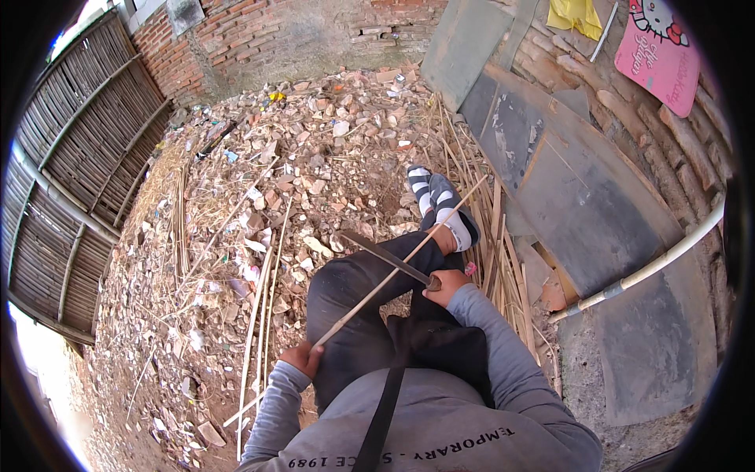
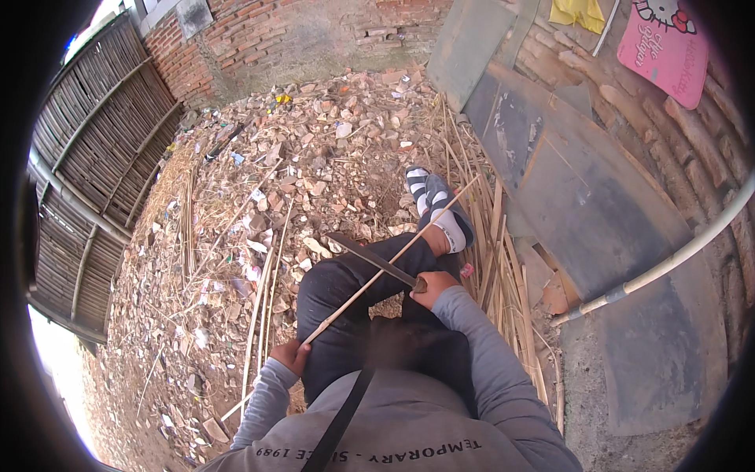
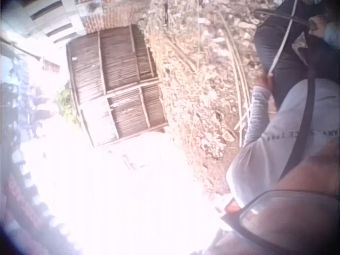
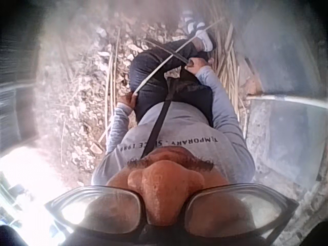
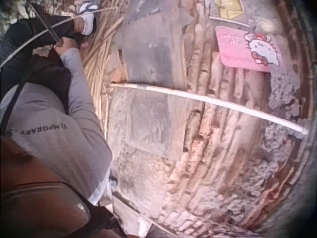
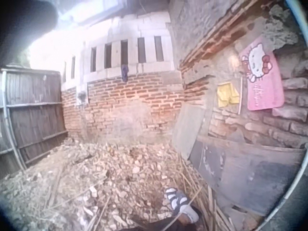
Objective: The person shaves a thin strip of bamboo by hand using a large blade.
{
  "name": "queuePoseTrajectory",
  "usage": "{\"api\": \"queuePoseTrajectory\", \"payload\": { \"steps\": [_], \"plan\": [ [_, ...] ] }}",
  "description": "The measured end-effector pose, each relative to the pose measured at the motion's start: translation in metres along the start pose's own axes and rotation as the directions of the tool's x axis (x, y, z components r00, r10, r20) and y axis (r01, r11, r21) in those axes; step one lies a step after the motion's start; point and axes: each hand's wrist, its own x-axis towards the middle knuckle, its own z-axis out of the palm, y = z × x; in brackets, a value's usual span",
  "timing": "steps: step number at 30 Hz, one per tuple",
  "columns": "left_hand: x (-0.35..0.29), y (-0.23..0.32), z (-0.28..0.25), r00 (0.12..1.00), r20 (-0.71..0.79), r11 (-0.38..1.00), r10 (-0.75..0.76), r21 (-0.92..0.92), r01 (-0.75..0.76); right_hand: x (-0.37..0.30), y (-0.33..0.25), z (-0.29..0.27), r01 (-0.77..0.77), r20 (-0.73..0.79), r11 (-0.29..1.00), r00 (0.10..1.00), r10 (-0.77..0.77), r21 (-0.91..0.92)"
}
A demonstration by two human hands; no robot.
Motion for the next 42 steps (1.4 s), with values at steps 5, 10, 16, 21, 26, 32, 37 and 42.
{"api": "queuePoseTrajectory", "payload": {
  "steps": [5, 10, 16, 21, 26, 32, 37, 42],
  "plan": [
    [-0.001, 0.004, -0.004, 1.000, 0.000, 1.000, -0.007, 0.006, 0.007, -0.003, 0.008, 0.018, -0.001, -0.019, 0.989, 1.000, 0.003, 0.148],
    [-0.001, 0.000, -0.001, 1.000, -0.001, 1.000, -0.022, -0.004, 0.022, -0.005, 0.010, 0.015, 0.030, 0.034, 0.994, 0.999, -0.034, 0.108],
    [0.000, -0.003, 0.002, 0.999, 0.011, 0.999, -0.038, 0.014, 0.038, -0.006, 0.009, 0.016, 0.056, 0.011, 0.991, 0.998, -0.058, 0.118],
    [0.000, -0.003, 0.001, 0.999, 0.021, 0.999, -0.045, 0.030, 0.045, -0.008, 0.004, 0.009, 0.022, 0.076, 0.993, 0.997, -0.031, 0.117],
    [0.000, 0.000, 0.003, 1.000, -0.017, 1.000, -0.015, -0.024, 0.014, -0.009, 0.008, 0.012, 0.020, 0.047, 0.989, 0.999, -0.028, 0.149],
    [-0.001, 0.003, -0.001, 0.999, 0.014, 0.999, -0.037, -0.015, 0.037, -0.009, 0.008, 0.013, 0.029, 0.059, 0.992, 0.998, -0.037, 0.126],
    [-0.001, -0.001, 0.002, 1.000, 0.001, 1.000, -0.009, -0.002, 0.009, -0.010, 0.008, 0.014, 0.023, 0.039, 0.991, 0.999, -0.029, 0.128],
    [0.000, -0.001, 0.001, 1.000, 0.016, 1.000, -0.015, 0.026, 0.015, -0.010, 0.008, 0.014, 0.028, 0.040, 0.993, 0.999, -0.032, 0.115]
  ]
}}
